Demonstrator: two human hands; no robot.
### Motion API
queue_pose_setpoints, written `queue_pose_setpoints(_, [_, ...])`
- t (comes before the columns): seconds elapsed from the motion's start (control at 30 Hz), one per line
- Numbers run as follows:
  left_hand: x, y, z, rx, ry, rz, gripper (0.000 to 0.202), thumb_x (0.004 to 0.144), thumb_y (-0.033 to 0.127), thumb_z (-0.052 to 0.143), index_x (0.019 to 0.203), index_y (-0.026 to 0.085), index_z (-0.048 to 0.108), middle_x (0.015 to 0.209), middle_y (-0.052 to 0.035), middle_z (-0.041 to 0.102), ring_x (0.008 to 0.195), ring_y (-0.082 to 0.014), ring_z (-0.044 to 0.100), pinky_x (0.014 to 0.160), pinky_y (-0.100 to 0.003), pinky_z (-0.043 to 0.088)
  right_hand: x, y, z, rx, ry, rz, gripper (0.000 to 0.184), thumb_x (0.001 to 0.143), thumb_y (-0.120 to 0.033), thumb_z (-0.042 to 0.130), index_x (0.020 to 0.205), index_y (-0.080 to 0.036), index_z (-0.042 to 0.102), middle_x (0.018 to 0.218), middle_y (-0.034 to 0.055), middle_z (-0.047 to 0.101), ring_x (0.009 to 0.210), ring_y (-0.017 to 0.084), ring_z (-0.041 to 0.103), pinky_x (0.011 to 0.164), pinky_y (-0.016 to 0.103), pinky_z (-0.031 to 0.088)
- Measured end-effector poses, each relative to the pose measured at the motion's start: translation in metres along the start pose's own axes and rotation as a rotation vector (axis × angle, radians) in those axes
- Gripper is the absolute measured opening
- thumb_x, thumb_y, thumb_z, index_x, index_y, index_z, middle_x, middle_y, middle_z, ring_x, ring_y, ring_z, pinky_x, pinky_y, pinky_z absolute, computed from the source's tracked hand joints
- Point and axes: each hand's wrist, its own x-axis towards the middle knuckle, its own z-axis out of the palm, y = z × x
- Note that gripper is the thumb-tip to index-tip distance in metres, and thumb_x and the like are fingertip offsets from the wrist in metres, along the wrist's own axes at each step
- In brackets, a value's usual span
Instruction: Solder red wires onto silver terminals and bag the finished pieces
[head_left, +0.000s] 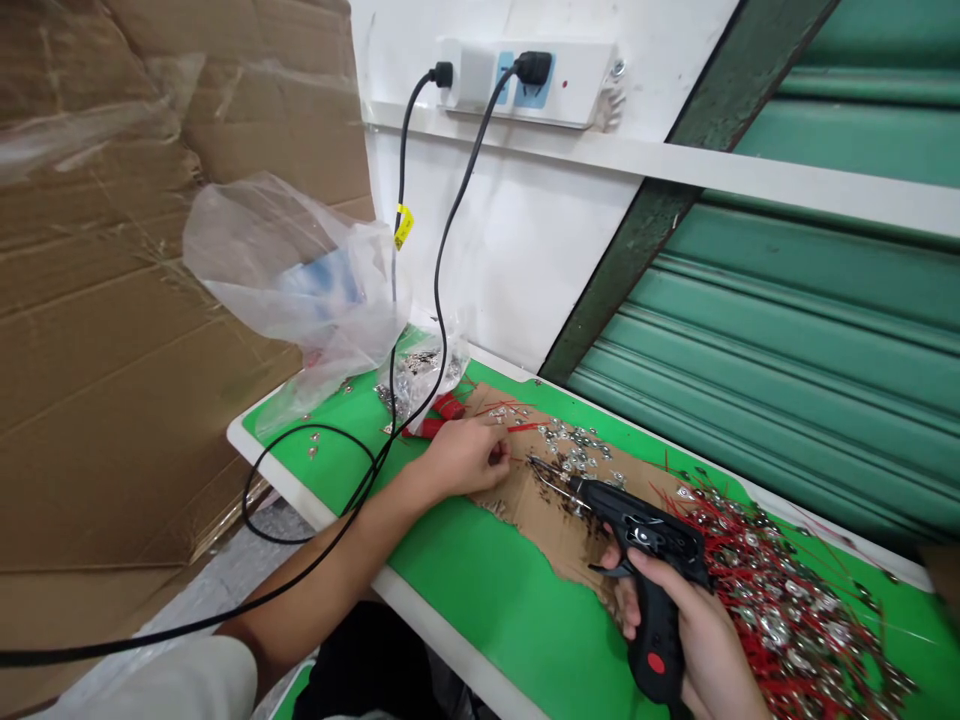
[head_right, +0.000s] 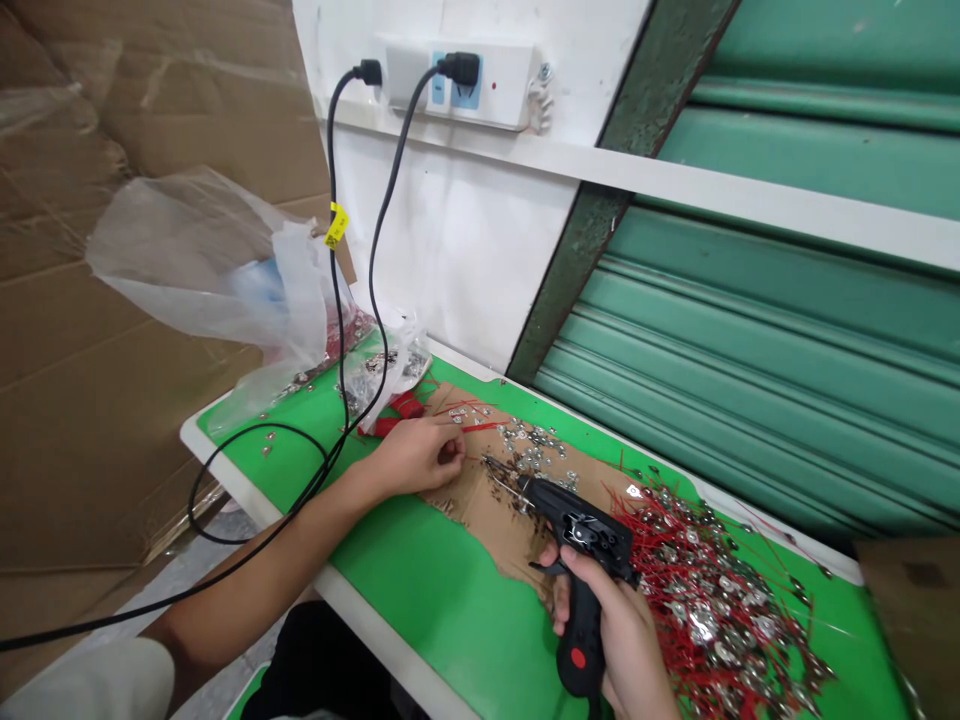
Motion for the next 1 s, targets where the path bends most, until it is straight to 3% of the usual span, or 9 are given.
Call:
queue_pose_setpoints(0.53, [0.001,0.0015,-0.0019,-0.02,-0.018,-0.03,0.009,0.08,0.026,0.058,0.082,0.02,0.064,0.086,-0.0005,0.069,0.073,-0.013,0.061,0.06,-0.023,0.041,-0.0007,-0.0022,-0.0007,0.0,0.002,0.061,0.037,0.073,-0.05,0.073,0.075,-0.013,0.073,0.045,0.0018,0.052,0.041,0.012,0.046,0.042,0.022,0.037])
queue_pose_setpoints(1.0, [0.0033,0.0,0.0016,-0.062,0.0,-0.056,0.011,0.079,0.027,0.057,0.08,0.02,0.065,0.082,0.001,0.07,0.069,-0.0117,0.059,0.058,-0.023,0.037,0.0014,-0.004,-0.0015,0.057,-0.042,0.075,0.036,0.073,-0.047,0.075,0.086,-0.013,0.074,0.046,0.0004,0.052,0.04,0.011,0.045,0.04,0.021,0.037])
